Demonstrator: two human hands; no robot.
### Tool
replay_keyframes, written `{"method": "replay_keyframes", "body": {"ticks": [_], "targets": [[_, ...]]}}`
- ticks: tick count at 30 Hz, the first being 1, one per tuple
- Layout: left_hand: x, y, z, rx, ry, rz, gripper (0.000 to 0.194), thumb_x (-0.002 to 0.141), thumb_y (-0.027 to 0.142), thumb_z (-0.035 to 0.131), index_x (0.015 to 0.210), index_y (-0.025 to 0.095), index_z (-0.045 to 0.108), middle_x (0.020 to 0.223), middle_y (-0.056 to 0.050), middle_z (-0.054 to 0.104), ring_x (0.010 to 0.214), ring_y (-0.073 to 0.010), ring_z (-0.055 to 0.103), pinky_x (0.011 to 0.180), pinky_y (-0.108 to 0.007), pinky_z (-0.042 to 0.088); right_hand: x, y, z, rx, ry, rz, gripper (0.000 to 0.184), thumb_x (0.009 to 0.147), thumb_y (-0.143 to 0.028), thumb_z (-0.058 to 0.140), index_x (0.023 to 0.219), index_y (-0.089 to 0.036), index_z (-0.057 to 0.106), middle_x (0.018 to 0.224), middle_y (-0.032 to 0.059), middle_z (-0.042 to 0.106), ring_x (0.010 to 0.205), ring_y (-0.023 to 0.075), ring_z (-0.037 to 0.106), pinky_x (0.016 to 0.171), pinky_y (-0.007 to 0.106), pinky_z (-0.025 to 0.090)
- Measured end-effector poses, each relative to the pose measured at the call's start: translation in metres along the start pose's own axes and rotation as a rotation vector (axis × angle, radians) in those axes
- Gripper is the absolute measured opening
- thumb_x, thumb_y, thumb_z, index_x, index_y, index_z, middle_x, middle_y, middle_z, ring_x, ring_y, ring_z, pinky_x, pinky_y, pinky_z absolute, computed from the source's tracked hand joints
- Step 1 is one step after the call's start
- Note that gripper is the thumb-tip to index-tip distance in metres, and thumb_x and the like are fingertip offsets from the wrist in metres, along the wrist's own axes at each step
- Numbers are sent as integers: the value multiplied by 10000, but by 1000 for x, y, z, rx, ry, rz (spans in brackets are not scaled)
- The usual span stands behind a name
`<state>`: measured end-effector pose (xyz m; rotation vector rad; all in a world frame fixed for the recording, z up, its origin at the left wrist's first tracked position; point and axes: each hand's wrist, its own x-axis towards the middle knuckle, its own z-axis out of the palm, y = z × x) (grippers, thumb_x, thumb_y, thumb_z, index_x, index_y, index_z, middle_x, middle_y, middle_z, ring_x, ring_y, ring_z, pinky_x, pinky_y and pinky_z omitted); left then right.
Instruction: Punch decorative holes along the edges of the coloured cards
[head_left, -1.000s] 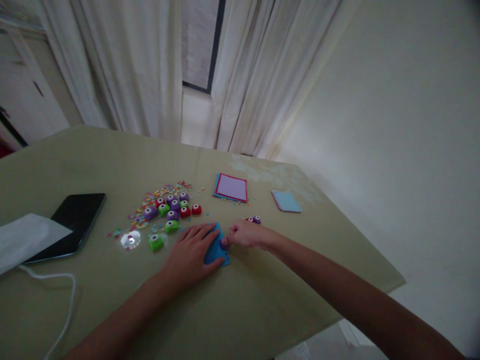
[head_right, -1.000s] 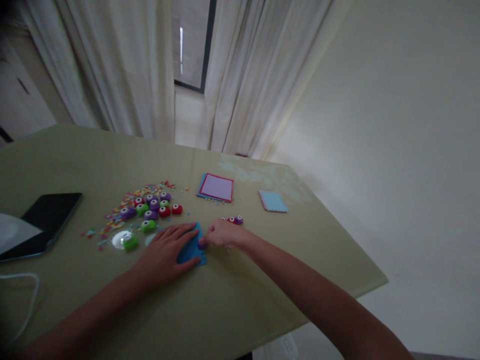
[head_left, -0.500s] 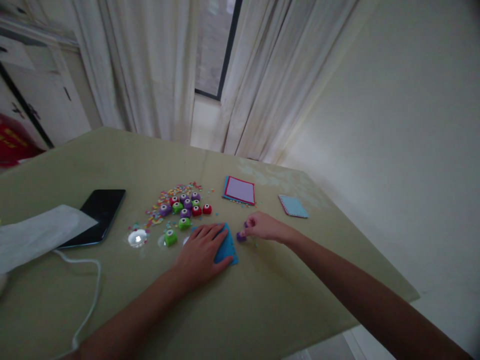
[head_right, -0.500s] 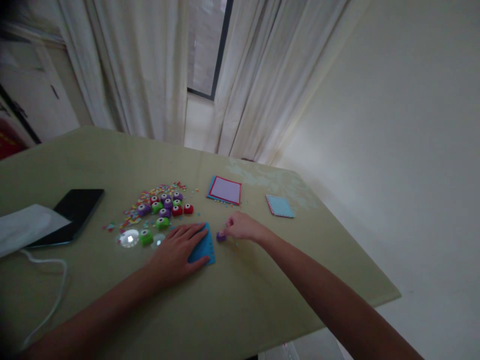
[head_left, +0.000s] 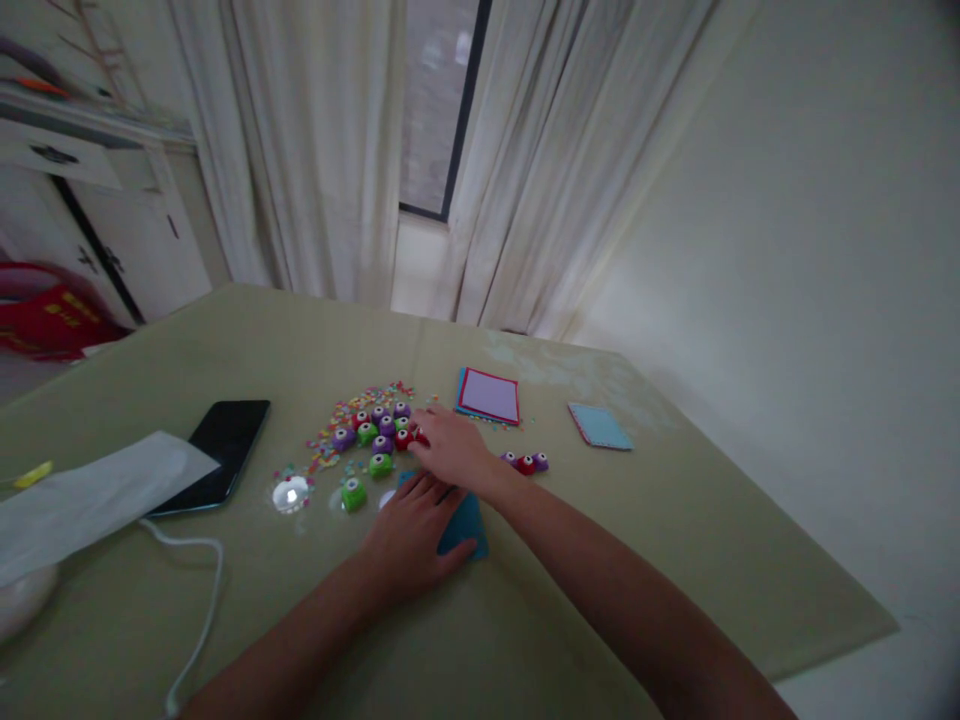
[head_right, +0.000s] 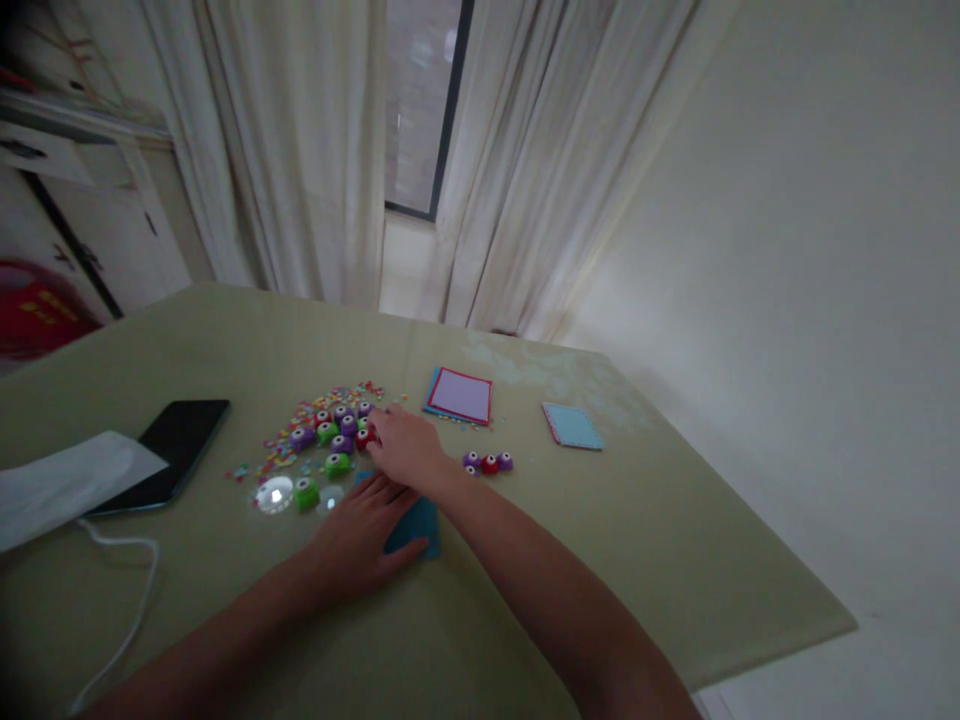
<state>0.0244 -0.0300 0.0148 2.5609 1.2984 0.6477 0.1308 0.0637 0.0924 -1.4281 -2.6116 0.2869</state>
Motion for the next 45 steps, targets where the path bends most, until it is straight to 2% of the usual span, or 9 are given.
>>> {"method": "replay_keyframes", "body": {"ticks": [6,13,16,18,20,22,26,36,45], "targets": [[0,-1,1,-6,-5,18,616,910,481,756,1449,209,634,1443,-144,691,1370,-387,609,1217,-562,419,12,2,18,43,10,-34,269,951,-326,746,1194,-221,696,1158,65,706,967,231,678,821,323,498],[-2,-4,4,1,-18,20,607,933,506,738,1443,191,643,1410,-155,705,1323,-405,629,1171,-593,452,14,5,21,122,42,-33,167,945,-335,772,1049,-216,723,1128,53,691,943,211,652,811,313,481],[-3,-5,4,6,-10,16,617,941,547,727,1448,207,641,1430,-145,695,1338,-408,615,1157,-603,458,-8,16,17,230,190,-6,222,910,-335,827,1014,-198,688,1069,47,695,926,203,644,824,308,488],[-4,-5,4,9,-6,11,623,956,576,706,1454,209,634,1451,-143,684,1344,-402,611,1154,-600,458,-35,28,18,376,314,17,242,880,-294,853,990,-196,662,973,21,697,813,175,628,764,292,489],[-5,-5,4,10,-5,6,621,983,580,674,1476,208,614,1503,-142,653,1373,-390,594,1164,-590,450,-68,43,22,506,354,36,242,880,-267,841,1022,-201,656,948,8,702,721,153,612,705,279,487],[-6,-6,4,13,-8,6,616,1012,554,642,1523,216,574,1575,-131,600,1418,-371,565,1177,-570,441,-100,57,30,554,384,46,246,870,-254,843,1025,-202,659,926,15,709,768,175,637,713,284,497],[-8,-9,7,43,-1,12,629,1033,541,618,1576,236,529,1626,-104,560,1446,-348,553,1180,-538,446,-132,72,39,607,347,39,198,903,-231,820,1057,-200,699,965,37,743,835,191,681,777,296,532],[-12,-12,8,129,45,24,645,1070,566,574,1604,223,468,1606,-97,585,1407,-331,595,1135,-518,500,-130,88,32,721,223,74,282,881,-73,730,1138,-187,747,1027,46,762,841,174,708,785,273,566],[-12,-12,6,148,35,30,628,1085,545,548,1618,232,438,1614,-102,573,1421,-324,586,1147,-508,491,-133,84,30,768,183,54,296,855,-114,787,1143,-175,759,1017,53,760,853,180,714,798,277,571]]}}
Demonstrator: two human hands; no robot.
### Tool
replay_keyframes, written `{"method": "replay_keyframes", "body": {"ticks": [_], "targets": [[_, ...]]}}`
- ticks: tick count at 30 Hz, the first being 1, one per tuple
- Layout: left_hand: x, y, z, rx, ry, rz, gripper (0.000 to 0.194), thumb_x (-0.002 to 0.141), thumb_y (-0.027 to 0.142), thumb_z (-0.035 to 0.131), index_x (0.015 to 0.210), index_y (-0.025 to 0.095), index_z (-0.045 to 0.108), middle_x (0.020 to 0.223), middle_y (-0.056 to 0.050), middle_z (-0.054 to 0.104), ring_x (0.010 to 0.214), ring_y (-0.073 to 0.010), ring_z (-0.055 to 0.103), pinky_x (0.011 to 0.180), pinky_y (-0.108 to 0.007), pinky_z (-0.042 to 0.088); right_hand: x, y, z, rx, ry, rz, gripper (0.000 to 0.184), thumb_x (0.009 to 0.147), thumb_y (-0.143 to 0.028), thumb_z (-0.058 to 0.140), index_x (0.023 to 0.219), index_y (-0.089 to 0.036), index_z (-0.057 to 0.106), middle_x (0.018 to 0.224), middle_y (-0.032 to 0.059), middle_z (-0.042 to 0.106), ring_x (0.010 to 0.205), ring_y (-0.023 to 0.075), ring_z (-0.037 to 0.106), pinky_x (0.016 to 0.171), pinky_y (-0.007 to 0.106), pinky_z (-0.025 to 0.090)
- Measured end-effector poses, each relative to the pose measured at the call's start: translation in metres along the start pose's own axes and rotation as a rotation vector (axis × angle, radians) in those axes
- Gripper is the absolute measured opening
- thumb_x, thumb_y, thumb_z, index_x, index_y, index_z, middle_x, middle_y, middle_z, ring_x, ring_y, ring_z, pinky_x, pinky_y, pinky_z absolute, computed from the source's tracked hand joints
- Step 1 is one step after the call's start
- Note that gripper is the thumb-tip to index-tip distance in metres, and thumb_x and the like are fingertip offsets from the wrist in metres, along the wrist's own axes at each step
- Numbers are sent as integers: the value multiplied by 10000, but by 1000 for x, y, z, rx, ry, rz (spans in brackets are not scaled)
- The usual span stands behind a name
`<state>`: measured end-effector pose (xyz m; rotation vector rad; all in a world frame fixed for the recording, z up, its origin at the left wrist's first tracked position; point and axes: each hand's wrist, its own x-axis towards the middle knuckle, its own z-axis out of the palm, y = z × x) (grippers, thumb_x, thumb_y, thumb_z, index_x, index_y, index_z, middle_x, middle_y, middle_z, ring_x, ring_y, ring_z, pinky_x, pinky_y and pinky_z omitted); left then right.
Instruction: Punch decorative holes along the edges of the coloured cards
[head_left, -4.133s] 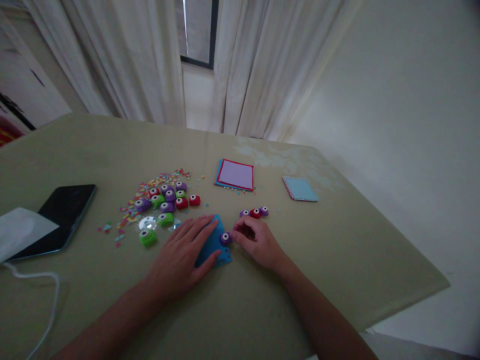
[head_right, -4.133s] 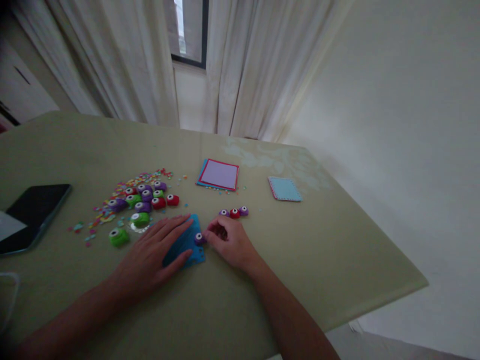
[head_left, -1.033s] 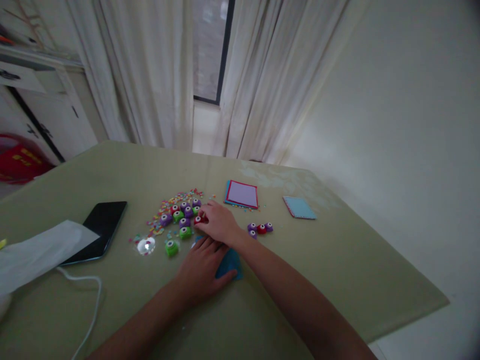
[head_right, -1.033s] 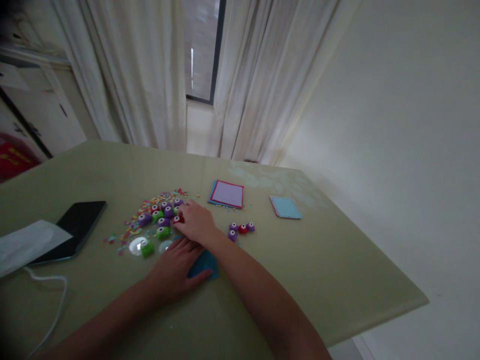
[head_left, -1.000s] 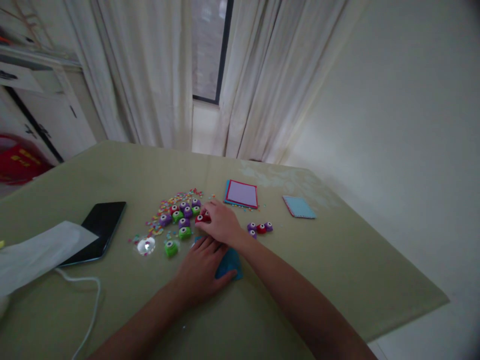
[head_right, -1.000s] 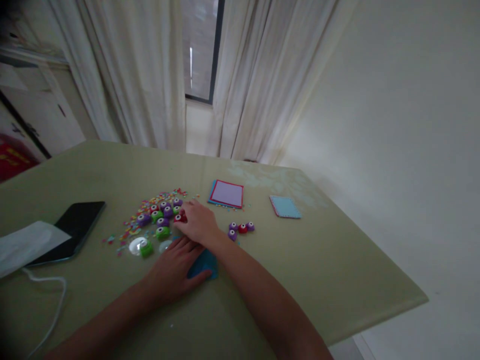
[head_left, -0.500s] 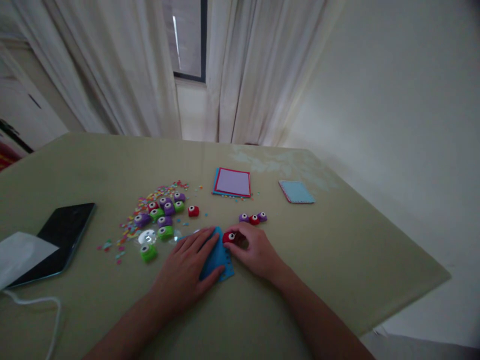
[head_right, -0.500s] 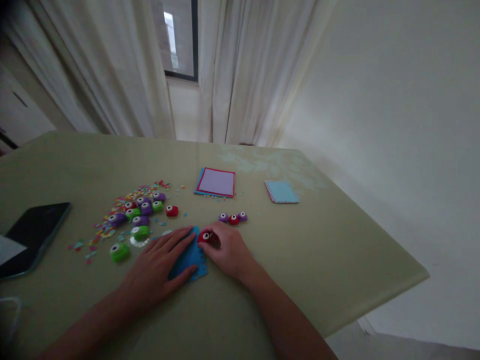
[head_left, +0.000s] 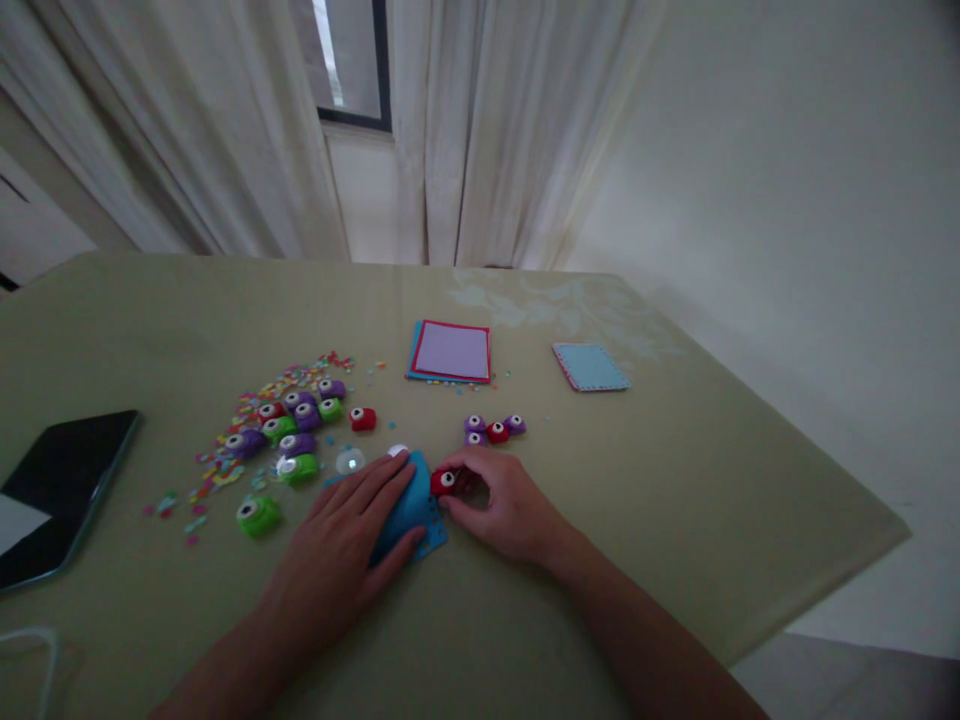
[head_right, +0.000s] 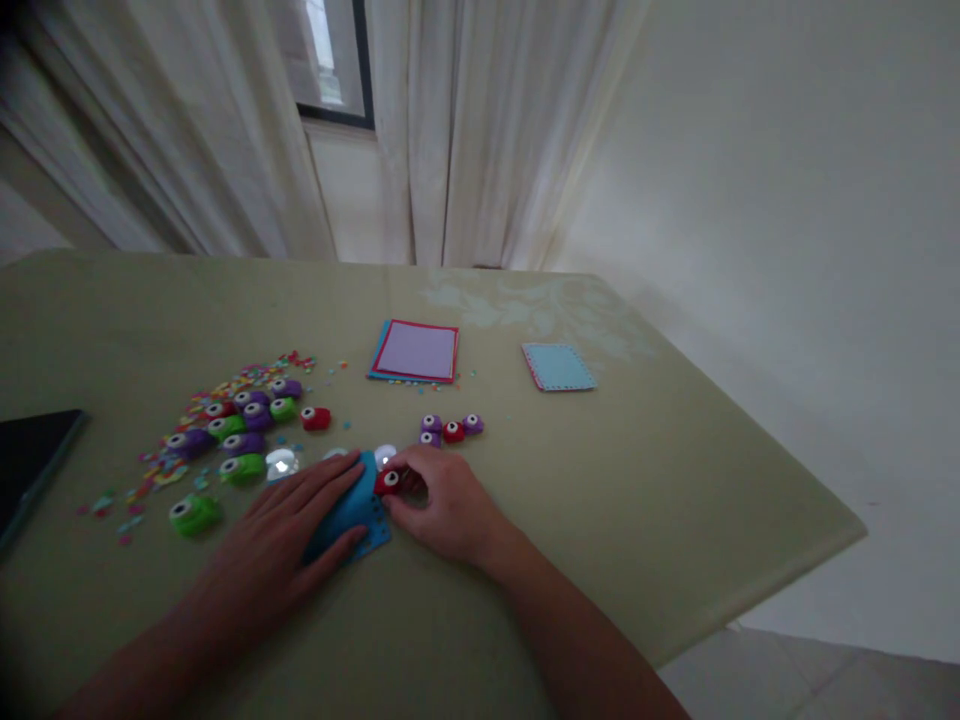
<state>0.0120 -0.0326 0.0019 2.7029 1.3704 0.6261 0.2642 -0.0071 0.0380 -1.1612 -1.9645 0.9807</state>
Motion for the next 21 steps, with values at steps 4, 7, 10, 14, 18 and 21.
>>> {"method": "replay_keyframes", "body": {"ticks": [4,7,10,14,18,21], "targets": [[0,-1,1,8,8,7,639,1085,559,540,1624,233,430,1621,-101,566,1422,-326,584,1149,-508,485,1,2,-3,-14,-8,-43,308,847,-104,793,1143,-185,765,1046,61,764,912,194,720,842,292,570],[-1,0,1,12,13,-4,662,1076,571,553,1634,240,422,1635,-93,552,1440,-327,566,1166,-508,467,2,2,-6,-69,-24,-98,329,839,-81,796,1147,-195,775,1074,68,774,976,212,712,902,323,555],[-1,0,1,20,20,-26,689,1061,593,567,1635,239,428,1646,-92,540,1454,-334,551,1182,-516,449,2,1,-7,-93,-49,-111,303,854,-79,785,1136,-188,784,1068,75,770,980,214,703,907,326,550],[-1,1,1,34,24,-45,710,1052,603,571,1635,220,434,1652,-104,532,1463,-341,539,1191,-519,432,2,-1,-7,-89,-66,-113,285,856,-83,788,1125,-175,792,1062,80,765,965,207,702,891,313,552],[-1,2,2,33,19,-59,713,1051,602,568,1638,219,435,1651,-107,534,1467,-340,534,1201,-520,420,3,-2,-7,-86,-70,-92,292,845,-86,798,1120,-182,792,1040,68,764,927,198,698,867,308,555],[-1,2,2,31,20,-72,715,1050,602,566,1635,210,441,1648,-113,536,1465,-345,537,1200,-527,421,3,-3,-8,-74,-84,-79,277,847,-93,790,1109,-181,793,1022,66,757,899,193,697,838,301,560]]}}
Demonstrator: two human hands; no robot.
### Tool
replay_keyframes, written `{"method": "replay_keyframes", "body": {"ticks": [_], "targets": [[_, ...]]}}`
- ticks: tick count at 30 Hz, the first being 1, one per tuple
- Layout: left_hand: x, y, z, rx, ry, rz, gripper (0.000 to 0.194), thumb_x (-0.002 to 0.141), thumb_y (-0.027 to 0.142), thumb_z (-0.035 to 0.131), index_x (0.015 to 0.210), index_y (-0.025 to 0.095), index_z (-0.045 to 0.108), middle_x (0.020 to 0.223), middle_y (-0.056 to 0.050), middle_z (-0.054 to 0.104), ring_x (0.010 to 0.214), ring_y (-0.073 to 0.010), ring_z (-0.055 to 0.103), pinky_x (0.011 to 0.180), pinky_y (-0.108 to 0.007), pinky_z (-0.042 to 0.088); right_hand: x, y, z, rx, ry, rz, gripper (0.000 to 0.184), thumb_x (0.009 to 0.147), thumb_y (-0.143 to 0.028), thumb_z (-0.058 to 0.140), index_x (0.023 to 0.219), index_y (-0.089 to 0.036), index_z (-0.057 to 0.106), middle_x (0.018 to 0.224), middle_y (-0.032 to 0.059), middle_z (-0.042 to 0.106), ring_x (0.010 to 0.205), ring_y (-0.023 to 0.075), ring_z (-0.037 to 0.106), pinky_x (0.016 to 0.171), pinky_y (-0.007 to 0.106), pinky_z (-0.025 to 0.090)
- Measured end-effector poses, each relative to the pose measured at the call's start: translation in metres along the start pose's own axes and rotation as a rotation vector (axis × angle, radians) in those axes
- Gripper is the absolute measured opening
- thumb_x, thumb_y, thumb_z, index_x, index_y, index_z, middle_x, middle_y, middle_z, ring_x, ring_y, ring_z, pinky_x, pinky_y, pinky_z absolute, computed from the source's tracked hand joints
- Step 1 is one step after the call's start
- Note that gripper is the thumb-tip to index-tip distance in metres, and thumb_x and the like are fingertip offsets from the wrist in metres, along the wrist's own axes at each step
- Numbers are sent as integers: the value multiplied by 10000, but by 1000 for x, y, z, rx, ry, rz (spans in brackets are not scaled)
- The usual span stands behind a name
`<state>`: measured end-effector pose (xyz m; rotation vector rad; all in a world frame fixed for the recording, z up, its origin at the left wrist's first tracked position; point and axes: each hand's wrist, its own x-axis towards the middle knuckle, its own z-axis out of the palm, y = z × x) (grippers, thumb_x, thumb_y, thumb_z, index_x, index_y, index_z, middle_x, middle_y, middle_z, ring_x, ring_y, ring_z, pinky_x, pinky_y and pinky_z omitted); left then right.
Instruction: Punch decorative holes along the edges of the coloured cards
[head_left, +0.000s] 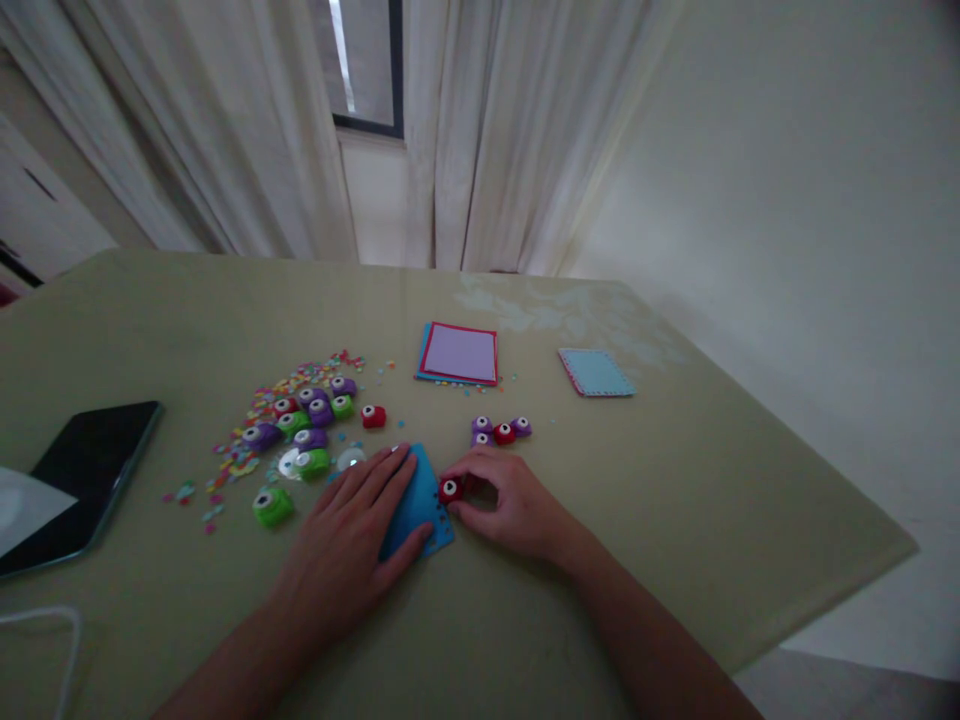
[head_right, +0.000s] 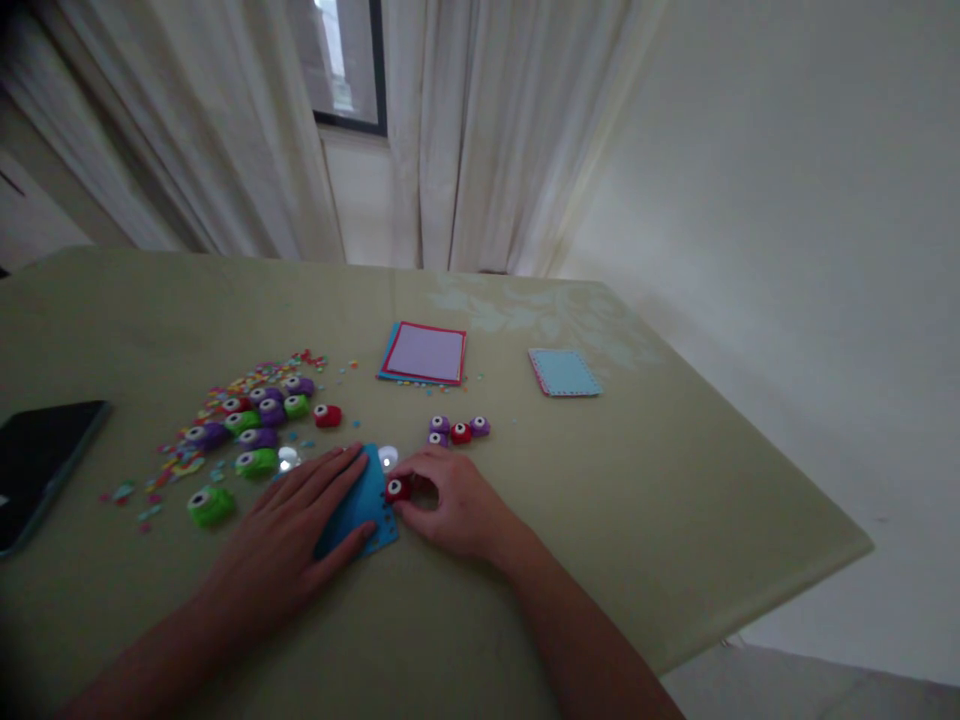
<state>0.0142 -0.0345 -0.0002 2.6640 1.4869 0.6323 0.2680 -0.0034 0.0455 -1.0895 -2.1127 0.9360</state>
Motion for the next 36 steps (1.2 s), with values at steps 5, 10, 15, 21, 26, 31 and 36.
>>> {"method": "replay_keyframes", "body": {"ticks": [5,10,15,21,26,31,36], "targets": [[-1,0,0,-11,8,-19,720,1050,605,562,1647,224,433,1649,-110,536,1468,-352,537,1196,-536,423,0,0,-1,3,-1,-2,256,849,-125,783,1093,-202,789,1010,62,763,899,204,697,828,311,567],[0,0,1,9,-4,-11,720,1047,608,567,1625,191,460,1647,-122,537,1475,-351,526,1198,-530,420,-1,2,0,7,-9,-4,257,860,-128,794,1106,-204,788,1027,60,771,916,205,701,839,311,558],[0,0,-3,5,-21,22,723,1051,599,568,1638,197,437,1651,-107,536,1484,-334,515,1206,-513,417,1,4,8,31,43,64,279,880,-133,822,1146,-208,787,1055,59,793,900,202,711,834,308,552],[1,1,-4,-35,-38,59,724,1053,587,572,1668,249,398,1675,-76,510,1497,-326,510,1230,-509,402,2,7,10,51,48,51,255,929,-190,822,1181,-227,801,1133,65,827,1026,230,752,942,343,556],[0,1,-4,-40,-38,50,720,1057,588,567,1669,248,401,1679,-77,505,1505,-330,501,1241,-517,390,1,7,4,82,1,9,269,956,-180,779,1218,-240,799,1165,58,828,1060,221,759,996,353,558],[0,1,-3,-42,-38,48,719,1055,591,567,1669,255,404,1675,-74,511,1505,-330,502,1238,-517,387,1,5,3,111,-15,31,250,965,-218,769,1211,-247,802,1180,60,824,1074,230,754,1005,370,560],[1,1,-3,-21,-27,63,718,1056,592,568,1658,230,415,1670,-79,517,1488,-329,516,1220,-515,401,2,5,2,99,-30,33,256,948,-198,781,1200,-239,807,1156,58,824,1048,224,752,980,356,563]]}}
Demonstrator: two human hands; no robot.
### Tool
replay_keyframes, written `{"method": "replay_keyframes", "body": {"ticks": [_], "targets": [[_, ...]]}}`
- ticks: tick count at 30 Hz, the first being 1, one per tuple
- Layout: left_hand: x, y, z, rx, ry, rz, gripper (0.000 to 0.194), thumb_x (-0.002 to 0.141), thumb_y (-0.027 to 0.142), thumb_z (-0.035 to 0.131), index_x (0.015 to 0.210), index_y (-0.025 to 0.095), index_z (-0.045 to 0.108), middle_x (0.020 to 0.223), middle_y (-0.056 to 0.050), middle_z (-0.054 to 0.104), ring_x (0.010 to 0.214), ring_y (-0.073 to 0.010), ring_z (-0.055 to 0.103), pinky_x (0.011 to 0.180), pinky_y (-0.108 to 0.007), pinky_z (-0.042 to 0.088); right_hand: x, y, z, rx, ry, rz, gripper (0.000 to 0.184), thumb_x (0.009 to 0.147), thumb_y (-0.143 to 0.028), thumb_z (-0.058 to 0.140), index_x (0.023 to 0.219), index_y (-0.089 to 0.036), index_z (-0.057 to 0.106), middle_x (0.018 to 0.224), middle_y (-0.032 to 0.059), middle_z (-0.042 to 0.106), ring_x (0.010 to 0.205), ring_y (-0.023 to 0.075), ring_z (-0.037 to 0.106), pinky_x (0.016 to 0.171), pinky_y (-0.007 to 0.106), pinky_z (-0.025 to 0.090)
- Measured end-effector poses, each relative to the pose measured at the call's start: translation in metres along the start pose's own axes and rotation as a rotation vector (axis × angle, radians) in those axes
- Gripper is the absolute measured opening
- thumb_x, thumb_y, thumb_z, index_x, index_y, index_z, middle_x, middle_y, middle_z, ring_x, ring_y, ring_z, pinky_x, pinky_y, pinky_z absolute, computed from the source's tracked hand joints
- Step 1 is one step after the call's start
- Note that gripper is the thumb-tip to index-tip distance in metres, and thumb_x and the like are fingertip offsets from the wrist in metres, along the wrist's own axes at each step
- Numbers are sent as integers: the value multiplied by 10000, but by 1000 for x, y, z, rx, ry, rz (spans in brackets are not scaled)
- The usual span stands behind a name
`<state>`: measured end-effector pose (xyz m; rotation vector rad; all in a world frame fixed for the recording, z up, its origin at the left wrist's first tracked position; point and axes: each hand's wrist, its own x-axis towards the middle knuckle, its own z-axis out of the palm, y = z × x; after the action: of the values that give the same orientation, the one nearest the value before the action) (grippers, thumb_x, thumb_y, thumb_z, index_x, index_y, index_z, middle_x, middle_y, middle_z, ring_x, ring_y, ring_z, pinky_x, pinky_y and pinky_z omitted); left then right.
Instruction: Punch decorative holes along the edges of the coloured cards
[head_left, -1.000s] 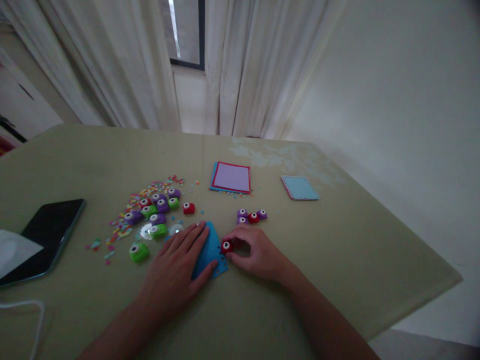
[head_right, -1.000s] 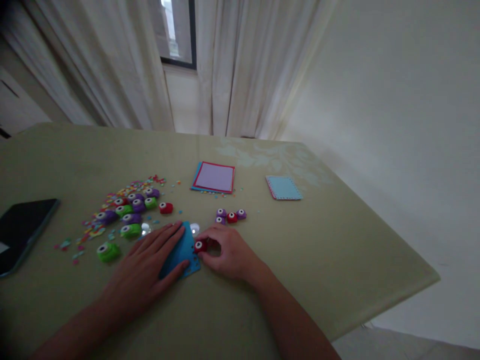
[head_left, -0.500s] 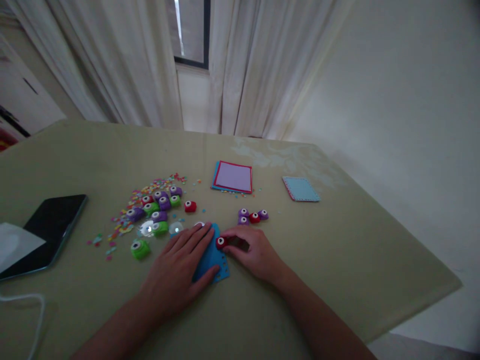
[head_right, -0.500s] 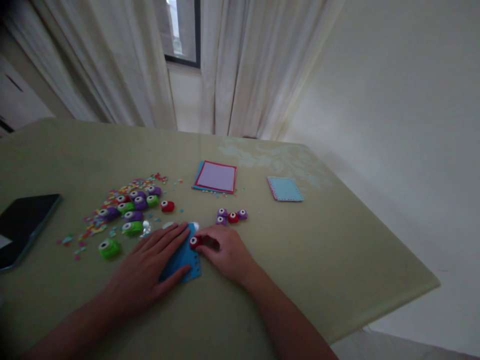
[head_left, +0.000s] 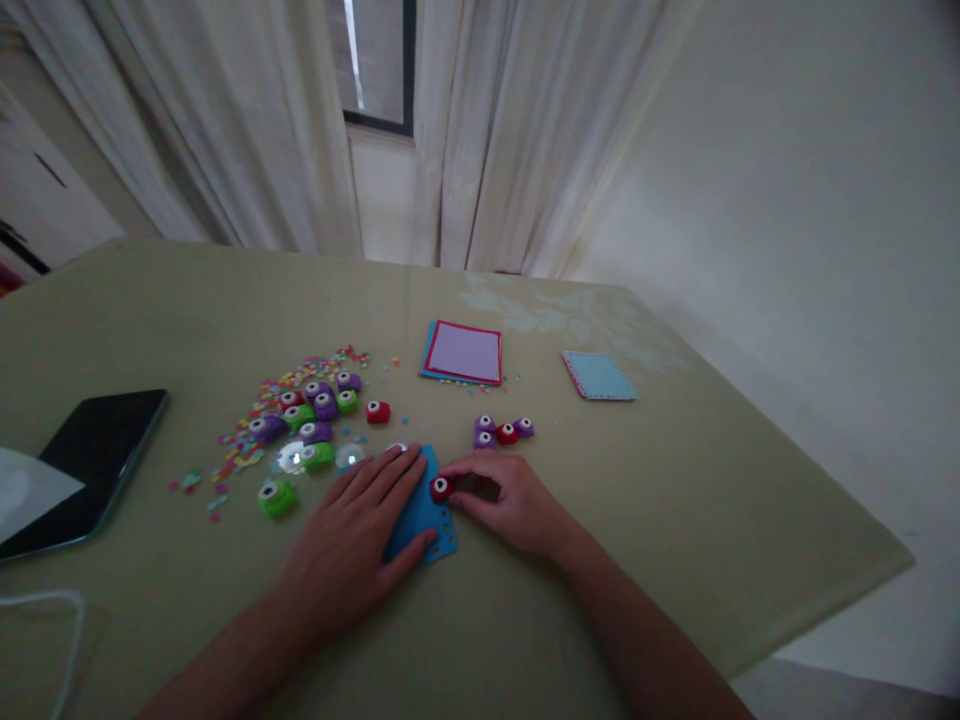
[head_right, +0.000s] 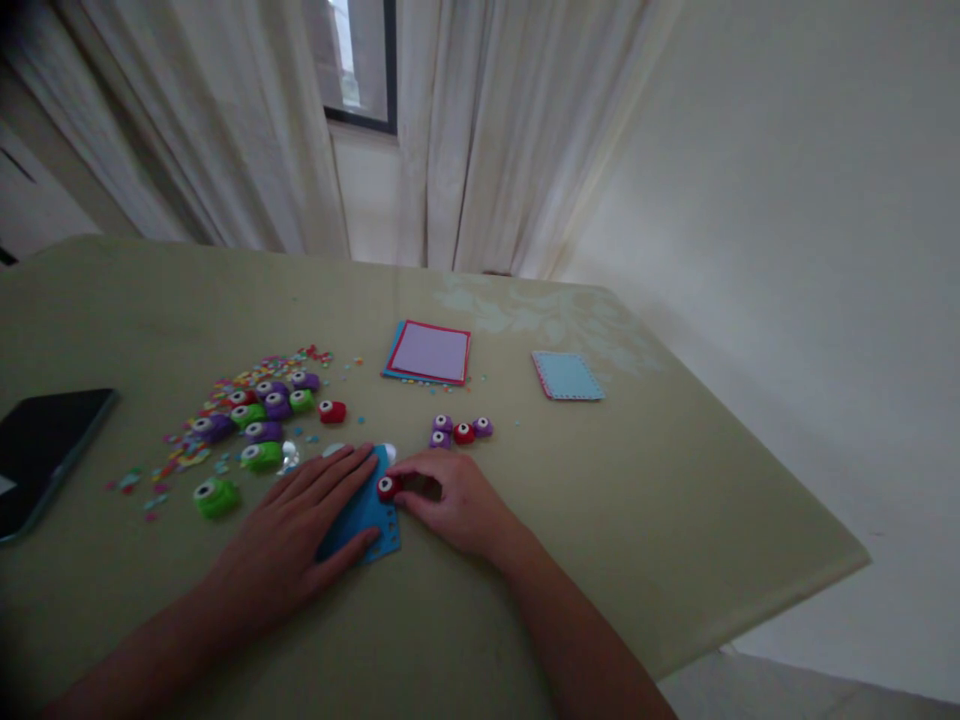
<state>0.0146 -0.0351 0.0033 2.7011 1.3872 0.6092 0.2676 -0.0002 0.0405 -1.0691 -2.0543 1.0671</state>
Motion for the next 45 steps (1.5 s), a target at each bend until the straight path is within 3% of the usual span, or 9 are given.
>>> {"method": "replay_keyframes", "body": {"ticks": [17,21,26,29,35,45], "targets": [[-1,-1,0,-27,-2,-2,734,1046,593,592,1667,252,399,1667,-77,520,1488,-335,517,1215,-531,420,0,-1,-1,19,-2,22,253,926,-218,796,1178,-230,811,1134,62,826,1016,221,756,936,348,580],[2,-1,-4,-89,7,-17,694,1070,557,568,1663,240,393,1659,-94,525,1492,-329,512,1224,-527,424,0,1,-3,33,31,-11,333,900,-119,724,1217,-196,790,1160,82,813,1013,213,758,931,340,589],[6,-2,-14,-238,112,-160,459,1138,460,443,1535,247,533,1555,-80,623,1418,-281,587,1192,-488,473,-1,1,-6,17,24,-21,348,879,-73,678,1195,-171,787,1128,90,815,1004,216,761,924,341,594],[7,-3,-14,-254,152,-215,438,1138,476,432,1449,226,612,1468,-92,683,1366,-292,625,1168,-496,494,-1,2,-4,43,9,-22,309,902,-102,706,1198,-152,781,1120,102,812,983,215,762,917,344,598],[5,-5,-1,-122,20,-156,510,1050,553,579,1446,243,664,1525,-105,649,1367,-356,607,1154,-586,484,0,13,2,42,19,-73,231,951,-219,773,1177,-184,799,1105,85,807,966,205,748,900,328,591],[7,-9,-1,-108,-1,-131,546,1027,571,612,1466,251,656,1520,-101,655,1373,-356,599,1166,-585,467,1,21,8,108,46,-91,222,934,-250,804,1147,-187,816,1059,80,814,921,205,760,868,324,598]]}}
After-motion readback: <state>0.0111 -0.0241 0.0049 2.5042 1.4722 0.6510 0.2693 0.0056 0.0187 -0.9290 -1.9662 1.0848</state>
